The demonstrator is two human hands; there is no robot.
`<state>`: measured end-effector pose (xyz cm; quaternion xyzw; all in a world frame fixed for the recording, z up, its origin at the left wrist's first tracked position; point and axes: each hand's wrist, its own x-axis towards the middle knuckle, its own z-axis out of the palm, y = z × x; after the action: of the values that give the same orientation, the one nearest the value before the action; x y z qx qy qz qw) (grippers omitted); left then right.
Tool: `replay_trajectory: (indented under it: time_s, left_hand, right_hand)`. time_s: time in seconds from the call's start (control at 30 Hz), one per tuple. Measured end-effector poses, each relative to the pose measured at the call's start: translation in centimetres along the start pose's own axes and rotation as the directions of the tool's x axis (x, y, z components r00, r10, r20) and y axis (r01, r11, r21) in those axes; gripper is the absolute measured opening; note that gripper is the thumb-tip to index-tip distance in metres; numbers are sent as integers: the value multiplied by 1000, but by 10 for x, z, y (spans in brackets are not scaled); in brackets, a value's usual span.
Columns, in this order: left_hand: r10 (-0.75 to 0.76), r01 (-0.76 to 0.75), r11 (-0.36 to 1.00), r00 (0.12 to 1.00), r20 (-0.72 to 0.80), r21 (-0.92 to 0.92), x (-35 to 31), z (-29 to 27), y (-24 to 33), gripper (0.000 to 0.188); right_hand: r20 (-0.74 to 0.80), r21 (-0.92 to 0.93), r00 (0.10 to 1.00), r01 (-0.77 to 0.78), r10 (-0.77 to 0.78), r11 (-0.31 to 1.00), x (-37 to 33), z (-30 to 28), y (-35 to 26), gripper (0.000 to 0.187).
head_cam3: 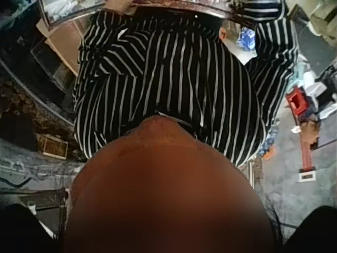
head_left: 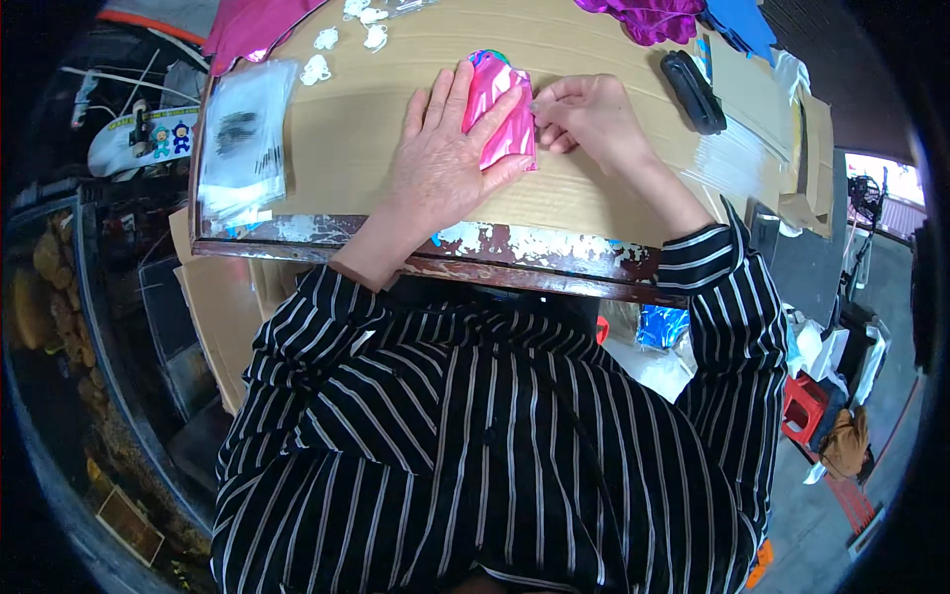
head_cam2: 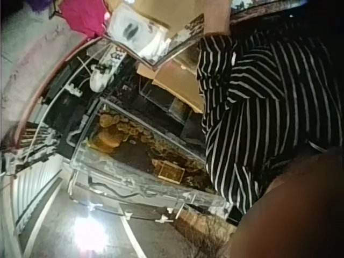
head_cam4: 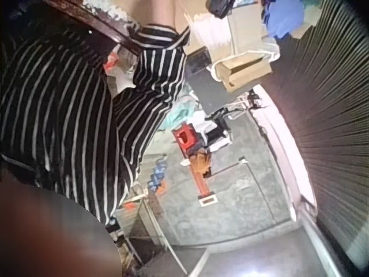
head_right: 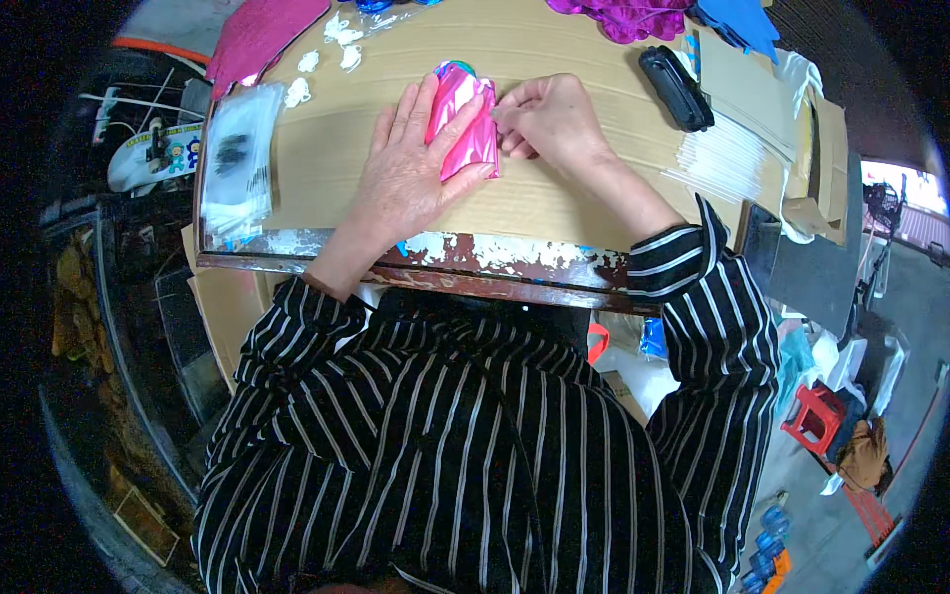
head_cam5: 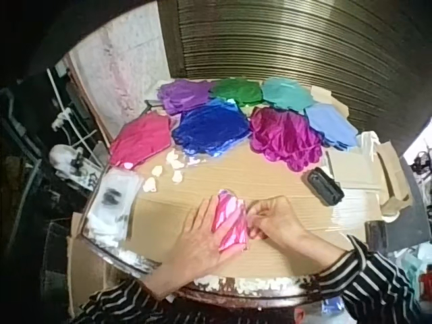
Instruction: Folding various colored plastic foil sheets into smaller shapes.
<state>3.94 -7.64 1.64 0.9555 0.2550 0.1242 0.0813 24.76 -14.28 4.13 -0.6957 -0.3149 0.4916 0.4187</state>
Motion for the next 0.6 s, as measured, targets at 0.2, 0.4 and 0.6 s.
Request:
replay_trajectory:
  time_s: [0.2,0.4,0.6]
  left_hand:
    - [-14,14,1000,1000,-4,-27,1,2,0,83]
    - [-21,21,1000,1000,-2,-15,-1,5,-2,84]
    - [-23,22,998,1000,-21,-60,2,7,0,86]
  right_hand:
    - [-33,-99,999,-33,30,995,-1,5,-13,11]
    - [-29,-234,1000,-9,3,972,-8,11,-34,14]
    - [-36,-131,999,-29,24,991,2,3,-22,17]
